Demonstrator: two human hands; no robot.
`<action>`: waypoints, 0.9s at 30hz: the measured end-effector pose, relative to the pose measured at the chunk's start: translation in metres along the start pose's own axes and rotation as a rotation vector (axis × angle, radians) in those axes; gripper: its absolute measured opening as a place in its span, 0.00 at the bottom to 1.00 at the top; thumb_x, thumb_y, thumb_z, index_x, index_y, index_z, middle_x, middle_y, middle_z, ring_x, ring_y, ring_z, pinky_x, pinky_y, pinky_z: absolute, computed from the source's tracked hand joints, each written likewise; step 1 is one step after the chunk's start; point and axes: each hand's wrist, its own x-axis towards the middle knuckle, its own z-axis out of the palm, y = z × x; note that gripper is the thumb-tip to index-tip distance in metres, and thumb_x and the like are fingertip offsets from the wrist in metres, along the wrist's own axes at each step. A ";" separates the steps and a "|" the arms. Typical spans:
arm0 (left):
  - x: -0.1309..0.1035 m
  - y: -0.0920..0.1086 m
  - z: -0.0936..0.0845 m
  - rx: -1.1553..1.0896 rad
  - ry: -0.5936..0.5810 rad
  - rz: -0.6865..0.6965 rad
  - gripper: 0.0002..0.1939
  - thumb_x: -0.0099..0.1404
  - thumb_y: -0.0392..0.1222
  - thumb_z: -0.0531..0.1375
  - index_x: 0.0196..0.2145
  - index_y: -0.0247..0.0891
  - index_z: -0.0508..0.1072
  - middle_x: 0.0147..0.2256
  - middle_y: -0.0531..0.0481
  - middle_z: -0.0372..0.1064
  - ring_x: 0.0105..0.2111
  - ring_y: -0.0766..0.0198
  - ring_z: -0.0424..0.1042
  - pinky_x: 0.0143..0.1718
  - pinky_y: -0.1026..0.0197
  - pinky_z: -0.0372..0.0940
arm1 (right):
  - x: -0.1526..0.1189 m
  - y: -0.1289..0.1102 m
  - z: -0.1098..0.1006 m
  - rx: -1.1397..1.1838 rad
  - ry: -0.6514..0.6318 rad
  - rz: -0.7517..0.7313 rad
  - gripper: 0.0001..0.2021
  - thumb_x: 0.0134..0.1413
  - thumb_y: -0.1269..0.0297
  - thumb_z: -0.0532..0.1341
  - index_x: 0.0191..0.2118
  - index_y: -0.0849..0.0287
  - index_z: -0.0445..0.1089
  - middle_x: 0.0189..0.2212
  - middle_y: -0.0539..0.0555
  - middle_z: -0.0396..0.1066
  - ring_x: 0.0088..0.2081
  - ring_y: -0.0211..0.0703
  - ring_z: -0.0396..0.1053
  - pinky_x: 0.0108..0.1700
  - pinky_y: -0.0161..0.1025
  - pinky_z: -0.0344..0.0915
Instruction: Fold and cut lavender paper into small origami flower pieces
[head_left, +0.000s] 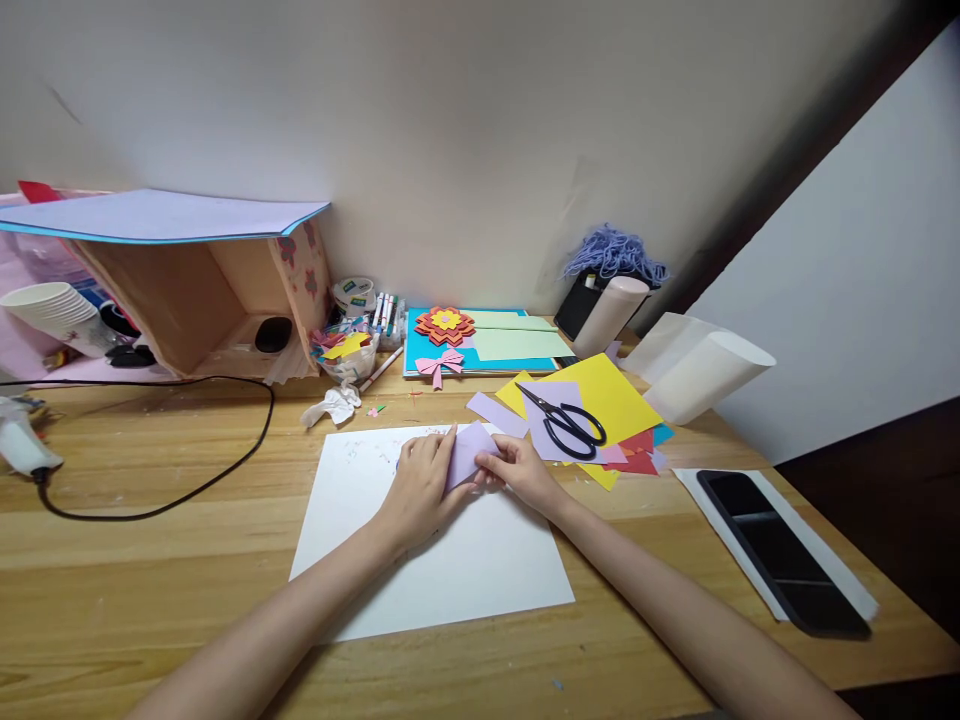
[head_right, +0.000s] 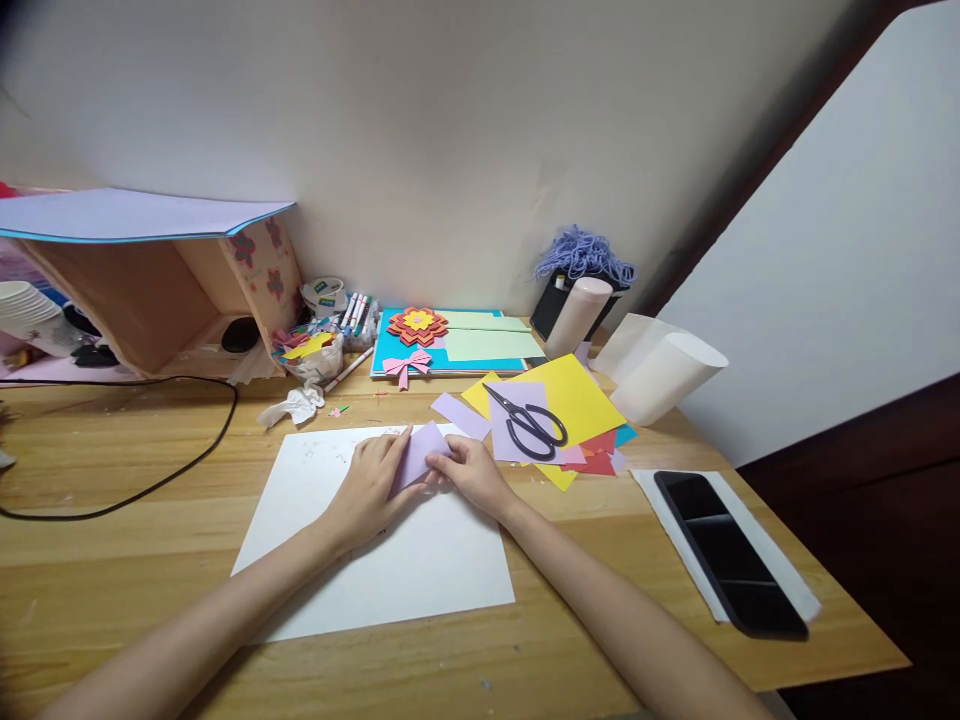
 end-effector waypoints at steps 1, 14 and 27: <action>0.000 -0.001 0.000 0.003 -0.018 -0.002 0.33 0.64 0.53 0.53 0.60 0.33 0.52 0.47 0.37 0.63 0.47 0.50 0.62 0.49 0.45 0.56 | 0.000 0.000 0.000 0.000 0.009 -0.005 0.15 0.50 0.53 0.62 0.26 0.59 0.63 0.20 0.50 0.72 0.23 0.37 0.66 0.26 0.34 0.59; 0.003 -0.002 -0.007 -0.330 -0.117 -0.200 0.34 0.61 0.52 0.57 0.60 0.38 0.52 0.44 0.41 0.61 0.44 0.52 0.63 0.44 0.51 0.61 | -0.005 0.000 0.002 -0.050 -0.061 -0.039 0.13 0.46 0.58 0.66 0.37 0.60 0.69 0.31 0.52 0.72 0.33 0.41 0.69 0.35 0.38 0.63; 0.005 -0.002 -0.012 -0.445 -0.122 -0.220 0.28 0.65 0.51 0.51 0.60 0.39 0.55 0.49 0.41 0.63 0.49 0.53 0.62 0.49 0.52 0.58 | -0.003 0.000 0.002 -0.035 -0.040 -0.074 0.11 0.51 0.58 0.61 0.38 0.59 0.69 0.32 0.52 0.71 0.32 0.39 0.68 0.34 0.37 0.66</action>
